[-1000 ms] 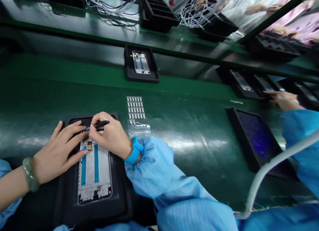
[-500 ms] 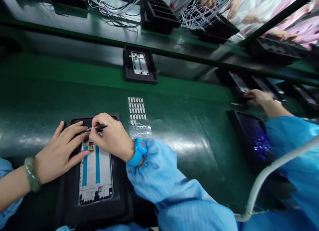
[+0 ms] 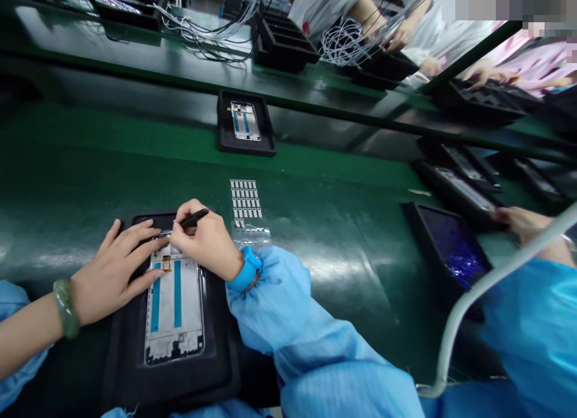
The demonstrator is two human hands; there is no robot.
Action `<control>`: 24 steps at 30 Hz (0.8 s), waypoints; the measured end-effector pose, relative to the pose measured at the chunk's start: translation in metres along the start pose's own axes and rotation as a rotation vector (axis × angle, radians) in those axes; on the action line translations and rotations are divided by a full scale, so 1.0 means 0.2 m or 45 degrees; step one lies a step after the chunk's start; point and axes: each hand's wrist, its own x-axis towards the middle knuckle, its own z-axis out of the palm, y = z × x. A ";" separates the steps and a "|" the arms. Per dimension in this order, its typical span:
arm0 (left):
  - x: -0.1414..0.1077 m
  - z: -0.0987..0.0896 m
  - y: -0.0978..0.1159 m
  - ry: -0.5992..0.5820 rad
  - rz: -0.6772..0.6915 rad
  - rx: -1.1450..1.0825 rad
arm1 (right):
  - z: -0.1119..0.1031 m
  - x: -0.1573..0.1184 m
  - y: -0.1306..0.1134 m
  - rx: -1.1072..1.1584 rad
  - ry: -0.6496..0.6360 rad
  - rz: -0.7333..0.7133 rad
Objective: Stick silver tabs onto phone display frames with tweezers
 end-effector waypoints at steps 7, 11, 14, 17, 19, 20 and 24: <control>0.00 -0.01 0.01 -0.021 -0.017 -0.020 | 0.00 -0.02 0.01 0.164 -0.001 0.072; 0.00 -0.01 0.01 -0.031 -0.018 -0.012 | 0.01 -0.02 -0.02 0.086 0.021 -0.011; 0.00 -0.01 0.01 -0.026 -0.013 -0.012 | 0.01 -0.03 -0.02 -0.005 0.089 -0.080; 0.00 0.00 0.00 -0.018 -0.008 -0.018 | 0.02 -0.03 -0.02 -0.044 0.141 -0.077; 0.00 0.00 0.00 -0.012 -0.006 -0.024 | 0.02 -0.03 -0.02 -0.033 0.136 -0.063; 0.00 0.00 0.00 -0.010 -0.006 -0.024 | 0.01 -0.03 -0.02 -0.024 0.131 -0.062; 0.00 0.00 0.00 -0.009 -0.002 -0.004 | 0.01 -0.03 -0.02 0.001 0.084 -0.075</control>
